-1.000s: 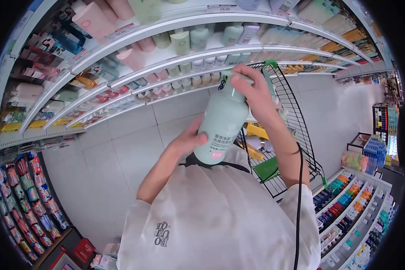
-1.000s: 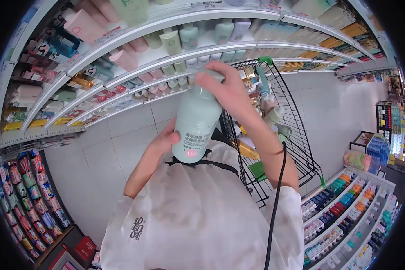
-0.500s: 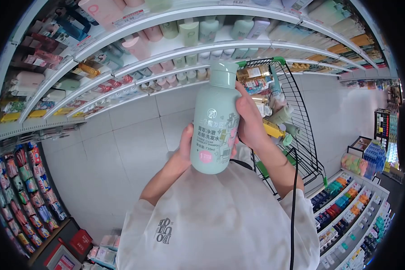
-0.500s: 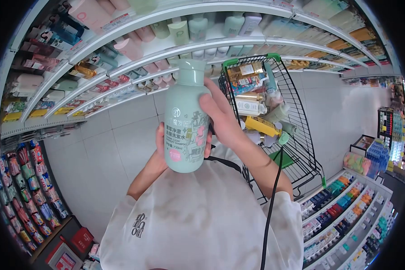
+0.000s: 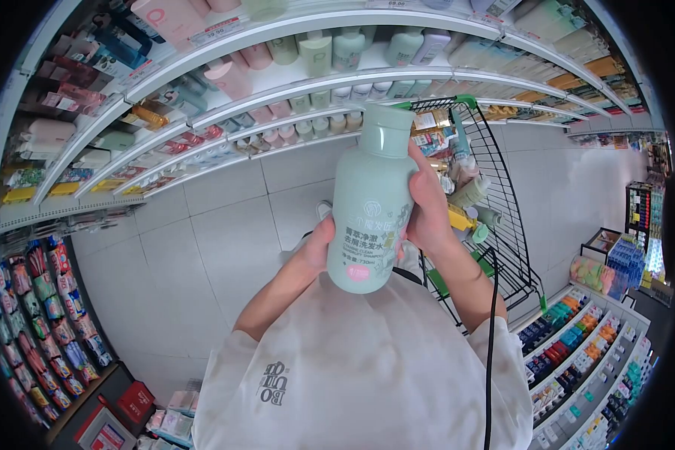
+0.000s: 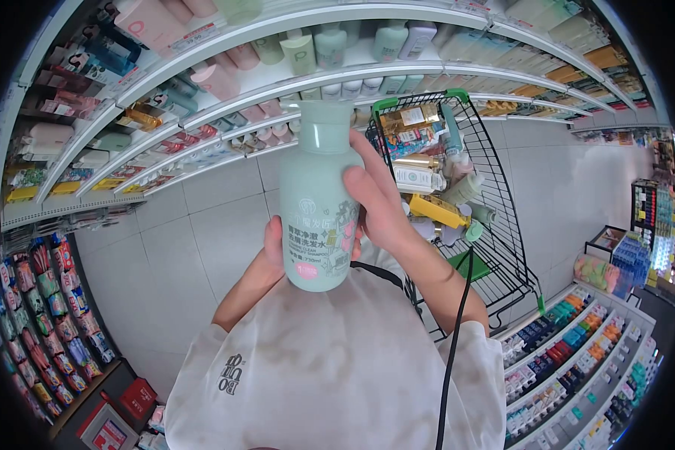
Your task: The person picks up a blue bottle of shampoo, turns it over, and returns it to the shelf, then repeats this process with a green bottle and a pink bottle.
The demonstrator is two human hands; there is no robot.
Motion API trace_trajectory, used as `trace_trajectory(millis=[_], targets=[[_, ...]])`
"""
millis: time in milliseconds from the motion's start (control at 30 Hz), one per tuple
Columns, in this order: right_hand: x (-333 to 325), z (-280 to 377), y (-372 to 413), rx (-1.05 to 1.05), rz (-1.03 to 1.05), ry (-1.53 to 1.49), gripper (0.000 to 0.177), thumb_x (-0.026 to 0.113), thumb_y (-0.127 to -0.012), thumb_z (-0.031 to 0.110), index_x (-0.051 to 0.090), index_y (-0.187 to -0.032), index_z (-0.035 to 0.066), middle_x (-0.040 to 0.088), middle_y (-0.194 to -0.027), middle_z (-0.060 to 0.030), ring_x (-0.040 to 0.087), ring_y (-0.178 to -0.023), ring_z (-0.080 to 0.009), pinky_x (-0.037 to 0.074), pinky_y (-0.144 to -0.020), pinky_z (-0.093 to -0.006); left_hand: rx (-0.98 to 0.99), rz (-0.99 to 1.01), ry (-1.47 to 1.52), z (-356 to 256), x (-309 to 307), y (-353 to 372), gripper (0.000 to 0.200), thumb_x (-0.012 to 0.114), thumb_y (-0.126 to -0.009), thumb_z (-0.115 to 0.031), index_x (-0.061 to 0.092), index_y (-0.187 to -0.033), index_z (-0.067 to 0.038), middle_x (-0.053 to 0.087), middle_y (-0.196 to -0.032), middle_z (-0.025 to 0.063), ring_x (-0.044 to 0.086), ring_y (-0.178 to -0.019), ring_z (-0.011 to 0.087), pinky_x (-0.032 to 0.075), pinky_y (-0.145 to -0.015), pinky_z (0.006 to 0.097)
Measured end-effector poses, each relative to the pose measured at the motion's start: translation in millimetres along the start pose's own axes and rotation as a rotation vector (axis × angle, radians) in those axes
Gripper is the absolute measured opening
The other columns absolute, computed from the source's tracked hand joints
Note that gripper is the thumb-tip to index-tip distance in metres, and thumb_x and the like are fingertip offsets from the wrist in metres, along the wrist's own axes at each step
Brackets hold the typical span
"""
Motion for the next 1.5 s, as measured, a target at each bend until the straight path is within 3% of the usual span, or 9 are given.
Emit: trace_trajectory(millis=[33,67,233,533,833,1133,1367,1433,1500], targets=[[2,3,0,-0.055,0.040,-0.004,0.071,0.053,-0.090,0.051,0.035,-0.137,0.000,0.056,-0.109,-0.0060,0.056,-0.085,-0.0070,0.045,-0.058,-0.0185,0.002,0.021,0.003,1,-1,0,0.103,0.052,-0.071,-0.079,0.036,-0.136,-0.001,0.054,-0.118,0.0183,0.061,-0.097,0.0322,0.050,-0.084,0.0414],[1,4,-1,-0.055,0.039,-0.005,0.071,0.053,-0.090,0.051,0.035,-0.137,0.000,0.056,-0.109,-0.0060,0.056,-0.085,-0.0070,0.045,-0.058,-0.0185,0.001,0.020,0.004,4,-7,2,0.103,0.052,-0.071,-0.079,0.036,-0.136,-0.001,0.054,-0.118,0.0183,0.061,-0.097,0.0322,0.050,-0.084,0.0414],[2,18,8,-0.145,0.101,0.156,0.056,0.064,-0.086,0.034,0.048,-0.126,-0.002,0.056,-0.116,-0.0082,0.053,-0.102,-0.0165,0.042,-0.090,-0.0292,0.156,-0.140,-0.483,-9,-25,12,0.109,0.071,-0.069,-0.065,0.028,-0.142,0.003,0.043,-0.137,0.0127,0.043,-0.126,0.0232,0.035,-0.103,0.0378],[28,46,17,-0.363,0.098,0.392,0.050,0.077,-0.072,0.019,0.054,-0.113,0.001,0.061,-0.108,-0.0104,0.059,-0.098,-0.0179,0.046,-0.085,-0.0321,0.328,-0.178,-0.963,-33,-28,9,0.102,0.084,-0.051,-0.043,0.043,-0.134,0.000,0.055,-0.126,0.0144,0.055,-0.115,0.0264,0.041,-0.097,0.0378],[49,63,16,-0.741,0.256,0.615,0.035,0.081,-0.058,0.015,0.060,-0.086,0.009,0.068,-0.092,-0.0048,0.064,-0.093,-0.0265,0.048,-0.078,-0.0363,0.582,-0.335,-1.371,-44,-35,1,0.066,0.077,-0.064,-0.035,0.055,-0.118,-0.004,0.056,-0.122,0.0154,0.059,-0.105,0.0328,0.047,-0.088,0.0392],[53,62,15,-0.770,0.300,0.714,0.029,0.079,-0.062,0.017,0.060,-0.083,0.009,0.068,-0.094,-0.0060,0.064,-0.093,-0.0256,0.047,-0.079,-0.0377,0.751,-0.329,-1.615,-33,-49,0,0.067,0.077,-0.067,-0.036,0.051,-0.121,-0.004,0.049,-0.127,0.0183,0.051,-0.115,0.0365,0.044,-0.091,0.0438],[-11,49,-10,-0.481,0.268,0.055,0.035,0.080,-0.070,0.027,0.056,-0.088,0.009,0.067,-0.089,-0.0101,0.062,-0.094,-0.0300,0.047,-0.086,-0.0433,0.772,-0.181,-1.574,-68,4,16,0.084,0.074,-0.072,-0.047,0.043,-0.134,0.000,0.047,-0.133,0.0185,0.049,-0.122,0.0310,0.037,-0.101,0.0413],[-17,49,-15,-0.455,0.417,-0.279,0.040,0.079,-0.071,0.033,0.053,-0.090,0.010,0.066,-0.085,-0.0087,0.060,-0.095,-0.0303,0.046,-0.089,-0.0465,0.267,-0.130,-0.962,-58,-6,14,0.096,0.076,-0.069,-0.050,0.036,-0.139,0.000,0.043,-0.137,0.0190,0.045,-0.125,0.0321,0.037,-0.101,0.0405],[-19,44,-21,-0.450,0.492,-0.395,0.042,0.077,-0.073,0.040,0.052,-0.090,0.011,0.065,-0.085,-0.0091,0.058,-0.096,-0.0291,0.044,-0.092,-0.0475,0.174,-0.055,-0.750,-42,-6,16,0.101,0.073,-0.070,-0.056,0.030,-0.141,0.003,0.041,-0.139,0.0177,0.042,-0.127,0.0291,0.034,-0.103,0.0377]])
Point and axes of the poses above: each hand's wrist, its own y-axis away from the middle knuckle, its own x-axis out of the palm, z = x × y, the point moved 6 cm from there along -y, towards the middle knuckle
